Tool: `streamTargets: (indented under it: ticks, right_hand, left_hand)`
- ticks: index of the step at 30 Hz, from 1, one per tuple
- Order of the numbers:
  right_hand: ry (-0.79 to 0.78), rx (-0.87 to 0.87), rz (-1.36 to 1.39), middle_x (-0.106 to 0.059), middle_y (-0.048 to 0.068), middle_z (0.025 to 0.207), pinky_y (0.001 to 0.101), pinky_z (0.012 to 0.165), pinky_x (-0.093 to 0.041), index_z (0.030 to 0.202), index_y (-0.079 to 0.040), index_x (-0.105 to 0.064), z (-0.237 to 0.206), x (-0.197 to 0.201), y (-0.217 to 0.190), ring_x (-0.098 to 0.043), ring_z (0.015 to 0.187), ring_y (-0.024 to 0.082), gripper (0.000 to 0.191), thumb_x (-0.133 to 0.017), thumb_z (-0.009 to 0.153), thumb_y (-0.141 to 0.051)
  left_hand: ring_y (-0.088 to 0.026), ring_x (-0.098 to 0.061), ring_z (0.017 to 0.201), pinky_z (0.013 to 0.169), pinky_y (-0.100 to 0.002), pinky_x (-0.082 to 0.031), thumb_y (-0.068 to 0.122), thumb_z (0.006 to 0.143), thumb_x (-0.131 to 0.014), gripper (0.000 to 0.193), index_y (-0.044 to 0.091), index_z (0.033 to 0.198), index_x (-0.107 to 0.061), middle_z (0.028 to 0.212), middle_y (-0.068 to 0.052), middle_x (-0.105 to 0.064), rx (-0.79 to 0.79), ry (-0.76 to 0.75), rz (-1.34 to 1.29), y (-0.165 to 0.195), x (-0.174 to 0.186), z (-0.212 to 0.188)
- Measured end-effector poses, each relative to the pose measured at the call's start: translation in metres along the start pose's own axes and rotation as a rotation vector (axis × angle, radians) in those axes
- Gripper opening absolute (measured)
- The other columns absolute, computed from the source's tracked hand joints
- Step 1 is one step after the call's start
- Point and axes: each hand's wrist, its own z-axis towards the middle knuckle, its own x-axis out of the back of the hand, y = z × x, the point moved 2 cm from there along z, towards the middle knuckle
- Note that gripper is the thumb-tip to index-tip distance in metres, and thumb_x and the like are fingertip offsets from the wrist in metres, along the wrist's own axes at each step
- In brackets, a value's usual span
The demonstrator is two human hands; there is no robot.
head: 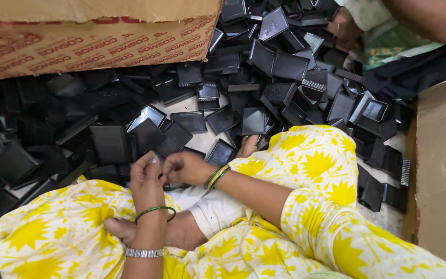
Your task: The person sits on the floor and repeatedly picks up small black plastic cases from a large pile, opens them, and places them into a cardboard box. The person handles the items one at a time, opening each case before depositing it into the box.
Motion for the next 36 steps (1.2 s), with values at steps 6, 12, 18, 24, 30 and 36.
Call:
streamTargets:
  ticks: [6,12,18,24,30,36]
  right_hand:
    - [0.326,0.035,0.055,-0.065,0.003,0.076,0.0266,0.052,-0.048,0.108,-0.005,-0.063,-0.005,-0.005,-0.063,-0.06,0.063,0.01,0.029,-0.076,0.082,0.0]
    - [0.277,0.287,-0.348,-0.075,0.002,0.102,0.0237,0.079,-0.056,0.13,-0.007,-0.068,-0.049,0.005,-0.155,-0.067,0.089,0.006,0.046,-0.076,0.085,-0.005]
    - [-0.052,0.17,-0.155,-0.078,0.002,0.103,0.0264,0.087,-0.057,0.125,-0.006,-0.071,-0.055,-0.006,-0.154,-0.071,0.094,0.007,0.035,-0.076,0.092,-0.013]
    - [0.594,0.012,-0.982,-0.078,0.015,0.096,0.0386,0.084,-0.06,0.091,-0.001,-0.082,-0.022,0.083,-0.094,-0.076,0.091,0.03,0.023,-0.076,0.08,-0.021]
    - [0.706,-0.23,-1.151,-0.073,0.023,0.092,0.0447,0.081,-0.058,0.093,0.0,-0.079,-0.013,0.117,-0.059,-0.071,0.087,0.039,0.033,-0.082,0.078,-0.029]
    - [0.852,0.201,-0.076,-0.067,0.01,0.089,0.0337,0.061,-0.056,0.106,-0.006,-0.061,-0.042,0.11,-0.133,-0.065,0.07,0.019,0.04,-0.086,0.077,0.005]
  left_hand:
    - [-0.01,-0.062,0.089,0.075,-0.026,-0.054,0.023,0.096,-0.067,0.035,0.008,0.127,-0.061,0.107,-0.003,-0.065,-0.138,0.01,-0.089,0.009,0.004,-0.001]
    - [-0.022,-0.069,0.087,0.076,-0.038,-0.062,0.05,0.097,-0.055,0.047,0.01,0.119,-0.061,0.103,-0.011,-0.068,0.176,-0.089,-0.346,0.03,-0.009,-0.015]
    - [-0.026,-0.07,0.087,0.071,-0.045,-0.062,0.061,0.096,-0.054,0.058,0.005,0.111,-0.062,0.104,-0.014,-0.068,0.162,-0.134,-0.374,0.047,-0.013,-0.022]
    - [-0.03,-0.071,0.071,0.062,-0.044,-0.06,0.067,0.094,-0.049,0.066,0.004,0.11,-0.064,0.089,-0.021,-0.071,0.215,-0.13,-0.279,0.047,-0.016,-0.026]
    - [-0.024,-0.071,0.081,0.064,-0.047,-0.061,0.051,0.09,-0.063,0.053,0.018,0.131,-0.06,0.102,-0.013,-0.069,0.151,-0.201,-0.449,0.057,-0.02,-0.027]
    - [-0.032,-0.071,0.084,0.07,-0.052,-0.063,0.03,0.085,-0.069,0.058,0.017,0.138,-0.05,0.112,-0.012,-0.065,0.135,-0.251,-0.418,0.058,-0.02,-0.034]
